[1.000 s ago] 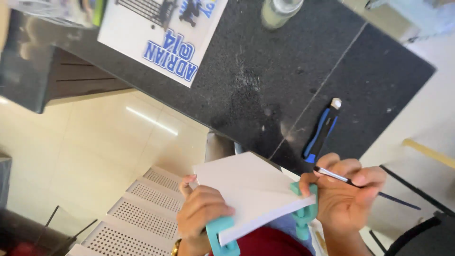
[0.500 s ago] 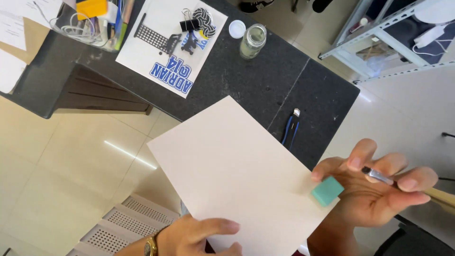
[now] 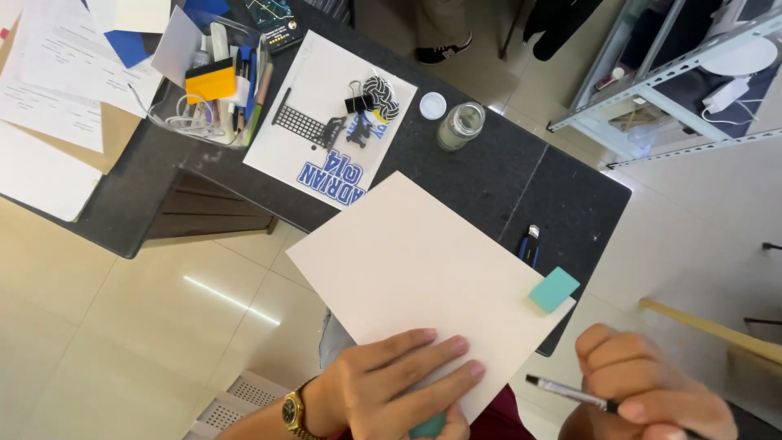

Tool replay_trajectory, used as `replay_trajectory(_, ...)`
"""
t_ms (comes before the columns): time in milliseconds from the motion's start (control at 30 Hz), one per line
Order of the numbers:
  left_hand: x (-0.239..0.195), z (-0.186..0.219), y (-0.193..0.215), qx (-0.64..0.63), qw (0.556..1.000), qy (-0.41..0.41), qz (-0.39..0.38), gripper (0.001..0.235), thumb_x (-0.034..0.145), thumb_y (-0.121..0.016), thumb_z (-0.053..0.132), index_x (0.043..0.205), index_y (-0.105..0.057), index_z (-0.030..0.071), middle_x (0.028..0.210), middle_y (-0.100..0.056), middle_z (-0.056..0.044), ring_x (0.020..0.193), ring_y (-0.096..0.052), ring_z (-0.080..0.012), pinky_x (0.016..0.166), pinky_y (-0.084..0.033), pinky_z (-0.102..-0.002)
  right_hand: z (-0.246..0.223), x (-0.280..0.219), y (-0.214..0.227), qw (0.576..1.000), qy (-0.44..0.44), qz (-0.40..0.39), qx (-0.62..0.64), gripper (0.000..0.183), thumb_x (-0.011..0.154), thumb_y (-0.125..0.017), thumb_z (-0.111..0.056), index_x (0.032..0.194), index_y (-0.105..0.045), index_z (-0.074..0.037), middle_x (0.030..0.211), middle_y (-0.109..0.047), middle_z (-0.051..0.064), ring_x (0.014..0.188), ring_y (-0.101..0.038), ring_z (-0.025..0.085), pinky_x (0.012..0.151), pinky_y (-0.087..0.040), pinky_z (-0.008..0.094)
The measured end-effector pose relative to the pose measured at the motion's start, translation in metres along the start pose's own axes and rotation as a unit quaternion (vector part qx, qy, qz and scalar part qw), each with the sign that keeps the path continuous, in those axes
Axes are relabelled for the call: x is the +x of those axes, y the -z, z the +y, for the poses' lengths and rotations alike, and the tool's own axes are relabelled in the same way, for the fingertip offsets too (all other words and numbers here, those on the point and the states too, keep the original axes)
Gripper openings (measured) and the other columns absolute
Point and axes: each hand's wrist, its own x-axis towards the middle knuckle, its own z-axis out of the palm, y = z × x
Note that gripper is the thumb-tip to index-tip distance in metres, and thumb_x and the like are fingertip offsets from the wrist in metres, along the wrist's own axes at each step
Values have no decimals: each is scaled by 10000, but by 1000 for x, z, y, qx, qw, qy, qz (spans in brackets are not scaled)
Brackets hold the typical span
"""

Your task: Applying glue to the spine of a stack of papers and securing them with clamps and clips to create a bound notepad.

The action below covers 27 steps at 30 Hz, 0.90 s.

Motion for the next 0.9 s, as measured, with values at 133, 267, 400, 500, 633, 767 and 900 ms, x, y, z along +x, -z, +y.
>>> replay_trajectory(133, 6, -14, 13, 15, 1000, -11, -4, 210, 865, -638, 207, 903, -822, 113, 887, -824, -62, 819, -828, -110, 772, -676, -228, -17, 4, 5, 994, -93, -56, -23, 314, 1044, -507, -317, 795, -465, -131, 659, -603, 75, 596, -557, 171, 563, -556, 337)
replay_trajectory(267, 20, -33, 31, 0, 1000, -24, 5, 118, 902, -566, 124, 820, -651, 132, 904, -812, -53, 823, -834, -161, 738, -681, -251, -11, 6, 2, 984, -63, -149, -74, 106, 921, -608, -141, 986, -526, -155, 812, -695, 36, 726, -698, 149, 670, -671, 302)
replay_trajectory(400, 20, -43, 43, -70, 997, -18, 22, 275, 1102, -395, 165, 859, -471, 59, 963, -787, -157, 864, -858, -321, 720, -700, -340, -16, 10, -15, 983, -12, -91, -156, 516, 775, -791, -26, 1178, -516, -194, 843, -717, -5, 783, -736, 130, 738, -710, 264)
replay_trajectory(500, 16, -41, 49, -106, 993, 49, 15, 347, 1132, -386, 288, 898, -504, 59, 978, -788, -149, 917, -849, -332, 732, -701, -376, -7, 7, -50, 972, -3, 47, -228, 213, 1046, -480, -269, 878, -500, -141, 758, -638, 49, 634, -624, 131, 644, -617, 297)
replay_trajectory(633, 17, -39, 60, -126, 988, 89, -12, 425, 1167, -347, 418, 974, -512, 77, 1044, -778, -142, 983, -840, -330, 805, -708, -397, -10, 29, -79, 950, 61, 86, -293, 337, 1041, -394, -225, 748, -367, -61, 638, -540, 108, 514, -480, 195, 509, -485, 349)
replay_trajectory(767, 20, -43, 64, -128, 988, 88, -21, 289, 1135, -374, 292, 997, -499, 70, 1056, -775, -158, 999, -838, -341, 809, -712, -404, -6, 29, -72, 943, 115, 21, -312, 176, 962, -456, -84, 806, -405, -20, 675, -574, 132, 551, -502, 228, 537, -498, 353)
replay_trajectory(900, 23, -46, 68, -125, 986, 97, -40, 255, 1122, -391, 278, 1018, -500, 73, 1071, -774, -158, 1017, -831, -343, 821, -713, -412, -1, 20, -66, 927, 176, -76, -323, 150, 1008, -513, -204, 1087, -477, -81, 850, -651, 79, 708, -618, 217, 670, -621, 362)
